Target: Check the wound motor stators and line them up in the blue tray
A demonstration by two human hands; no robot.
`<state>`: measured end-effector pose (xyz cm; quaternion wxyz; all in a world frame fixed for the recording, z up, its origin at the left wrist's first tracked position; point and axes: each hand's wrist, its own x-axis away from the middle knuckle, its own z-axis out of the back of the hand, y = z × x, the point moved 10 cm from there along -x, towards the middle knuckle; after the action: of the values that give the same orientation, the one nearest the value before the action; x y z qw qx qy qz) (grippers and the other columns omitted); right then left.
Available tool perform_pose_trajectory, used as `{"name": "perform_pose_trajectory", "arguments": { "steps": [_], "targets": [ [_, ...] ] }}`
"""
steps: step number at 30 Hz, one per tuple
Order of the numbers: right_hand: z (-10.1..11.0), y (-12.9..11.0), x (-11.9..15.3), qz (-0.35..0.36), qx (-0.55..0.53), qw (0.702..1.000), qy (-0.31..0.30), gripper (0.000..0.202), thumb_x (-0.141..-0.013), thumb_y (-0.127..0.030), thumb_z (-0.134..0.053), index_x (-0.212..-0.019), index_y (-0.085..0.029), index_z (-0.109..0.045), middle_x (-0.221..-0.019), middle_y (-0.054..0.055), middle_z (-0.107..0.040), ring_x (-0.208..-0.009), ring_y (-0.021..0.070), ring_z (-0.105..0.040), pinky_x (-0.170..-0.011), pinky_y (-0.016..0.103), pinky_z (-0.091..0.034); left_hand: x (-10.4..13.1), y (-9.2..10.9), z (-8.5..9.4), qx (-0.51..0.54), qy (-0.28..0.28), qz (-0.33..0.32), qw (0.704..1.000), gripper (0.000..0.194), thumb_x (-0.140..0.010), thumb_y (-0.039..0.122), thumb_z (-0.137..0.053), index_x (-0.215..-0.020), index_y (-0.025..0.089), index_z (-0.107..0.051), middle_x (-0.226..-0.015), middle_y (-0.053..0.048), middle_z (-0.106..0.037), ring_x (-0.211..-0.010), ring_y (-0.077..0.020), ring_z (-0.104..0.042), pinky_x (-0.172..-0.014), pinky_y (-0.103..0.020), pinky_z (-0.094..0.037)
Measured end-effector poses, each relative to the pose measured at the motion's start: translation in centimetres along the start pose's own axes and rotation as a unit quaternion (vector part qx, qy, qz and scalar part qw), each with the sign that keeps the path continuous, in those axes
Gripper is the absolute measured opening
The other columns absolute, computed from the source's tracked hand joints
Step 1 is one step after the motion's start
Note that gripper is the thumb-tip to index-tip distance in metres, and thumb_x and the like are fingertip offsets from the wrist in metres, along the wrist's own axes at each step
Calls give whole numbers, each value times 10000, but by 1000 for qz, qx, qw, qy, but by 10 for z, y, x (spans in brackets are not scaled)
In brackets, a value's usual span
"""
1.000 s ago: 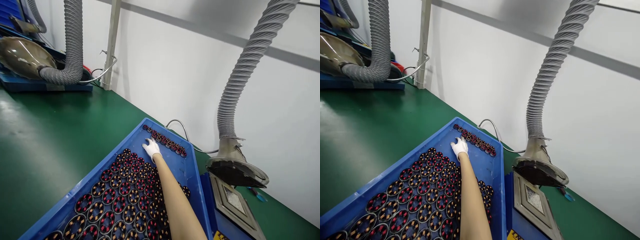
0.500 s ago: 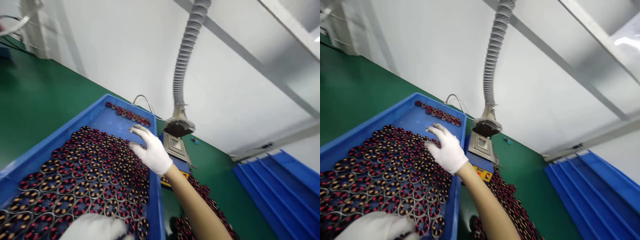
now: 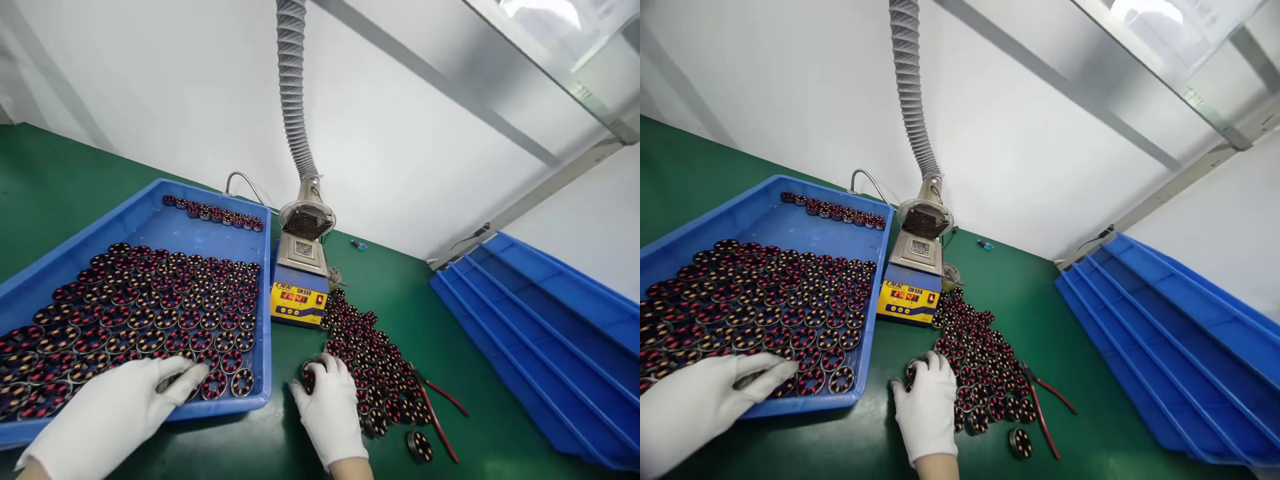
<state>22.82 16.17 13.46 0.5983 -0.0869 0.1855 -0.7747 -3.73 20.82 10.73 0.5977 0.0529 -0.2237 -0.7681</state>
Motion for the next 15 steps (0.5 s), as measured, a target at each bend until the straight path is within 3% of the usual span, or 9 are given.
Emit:
{"name": "perform_pose_trajectory", "arguments": {
  "steps": [3,5,7,8,9,11,12,13,15],
  "targets": [
    [-4,-6,-4,1,-108,994,7,132,-583,-83,-648,-667,-184,-659,-977,168,-674,-1056,404,-516,-953,571,-310,4,6,9,3,12,-1,1000,371,-842,349,-343,-1028,329,-665,-1051,-5,-684,-967,-255,-636,-792,-346,-509],
    [-9,-5,-7,3,-162,987,-6,147,-568,-79,-653,-610,-215,-617,-842,124,-697,-929,351,-592,-882,527,-400,11,13,23,16,73,-7,997,388,-865,429,-332,-968,309,-686,-992,-9,-702,-911,-258,-658,-741,-338,-536],
    [-14,1,-8,-7,-251,968,-7,103,-630,-174,-655,-711,-227,-618,-763,81,-699,-752,268,-642,-723,428,-501,21,28,34,34,144,-31,988,381,-874,494,-359,-925,308,-687,-934,8,-715,-843,-236,-678,-694,-304,-559],
    [-17,4,-8,-13,-338,941,-9,155,-662,-245,-658,-811,-226,-621,-760,70,-701,-691,235,-649,-648,380,-520,27,39,40,45,183,-52,981,363,-867,522,-393,-920,307,-681,-902,20,-719,-806,-215,-685,-675,-275,-565],
    [-20,5,-7,-15,-444,896,-17,272,-669,-323,-676,-914,-225,-614,-761,62,-704,-651,212,-653,-590,340,-524,34,54,45,54,224,-86,969,342,-854,540,-436,-941,303,-666,-881,27,-720,-778,-192,-687,-660,-240,-566],
    [-28,-4,-2,-7,-641,765,-62,500,-614,-465,-730,-1039,-235,-600,-812,63,-712,-656,200,-667,-564,312,-529,52,96,57,52,314,-188,929,365,-821,543,-515,-1041,270,-614,-897,11,-709,-772,-171,-681,-657,-208,-566],
    [-29,-13,1,5,-691,718,-89,540,-605,-514,-728,-1059,-246,-609,-842,68,-715,-671,205,-675,-569,317,-535,61,120,57,42,330,-254,908,386,-825,518,-528,-1095,247,-581,-975,-14,-691,-841,-173,-668,-694,-214,-564],
    [-28,-22,5,23,-701,704,-111,510,-641,-547,-691,-1060,-263,-624,-866,68,-716,-683,210,-681,-577,326,-542,69,143,57,27,346,-311,885,360,-839,452,-535,-1119,227,-563,-1042,-36,-669,-917,-178,-645,-743,-231,-557],
    [-20,-35,12,57,-670,732,-114,375,-764,-555,-560,-1018,-299,-662,-908,59,-717,-727,220,-688,-601,344,-557,77,168,62,14,390,-345,854,234,-884,270,-487,-1089,191,-568,-1062,-67,-653,-981,-184,-608,-796,-279,-535]
  ]
}}
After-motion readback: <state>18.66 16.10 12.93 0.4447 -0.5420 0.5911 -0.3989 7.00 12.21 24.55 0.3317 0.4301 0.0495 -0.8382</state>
